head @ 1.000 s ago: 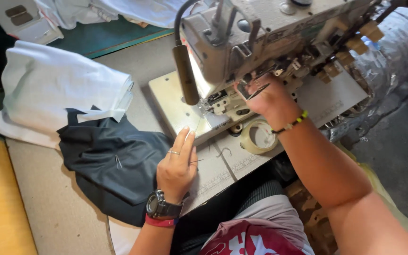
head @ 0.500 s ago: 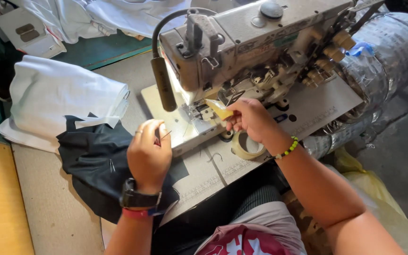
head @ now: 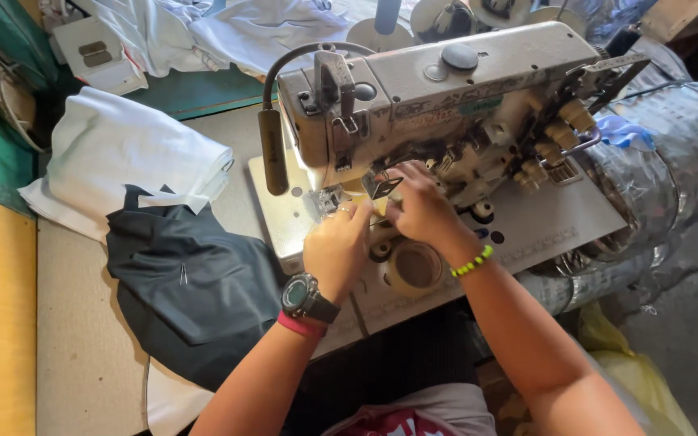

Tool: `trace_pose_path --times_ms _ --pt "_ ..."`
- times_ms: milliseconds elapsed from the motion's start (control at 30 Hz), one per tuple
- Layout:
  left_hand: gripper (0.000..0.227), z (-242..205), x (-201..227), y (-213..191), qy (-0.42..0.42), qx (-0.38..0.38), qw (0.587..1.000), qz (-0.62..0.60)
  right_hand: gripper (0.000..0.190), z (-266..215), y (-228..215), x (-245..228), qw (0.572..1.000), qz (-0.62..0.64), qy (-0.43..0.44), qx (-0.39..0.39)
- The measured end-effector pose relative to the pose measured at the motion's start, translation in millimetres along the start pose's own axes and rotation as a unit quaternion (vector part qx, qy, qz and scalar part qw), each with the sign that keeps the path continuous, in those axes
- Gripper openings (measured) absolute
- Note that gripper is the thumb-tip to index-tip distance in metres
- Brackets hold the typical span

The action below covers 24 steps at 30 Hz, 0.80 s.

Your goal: Threading and adjusting an industrial sewing machine using a small tool

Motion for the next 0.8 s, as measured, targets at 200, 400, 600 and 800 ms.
trace_pose_path --times_ms 200,400,600,800 --pt "0.015 3 6 6 -0.016 0.028 0.999 0.041 0.013 24 5 -12 0.997 0.05 -0.063 -0.021" --pt "0.023 -5 14 2 -0.005 -0.037 0.993 0.115 0.016 6 63 57 0.998 0.041 -0.022 0.042" --pt "0.054 -1 21 15 -0.023 -0.079 0.987 0.141 0.015 18 56 61 0.983 0.104 0.14 -0.058" --pt "0.052 -28 14 57 0.031 -0.089 0.983 0.158 0.034 51 16 9 0.925 0.043 0.312 -0.212"
Point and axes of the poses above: each hand's wrist, its own z-axis towards the middle knuckle, its own y-axis out of the palm, x = y × z, the point moved 2 cm from there along z, towards the middle knuckle, and after that the axes turned 2 degrees about x, right-handed, at the moved point
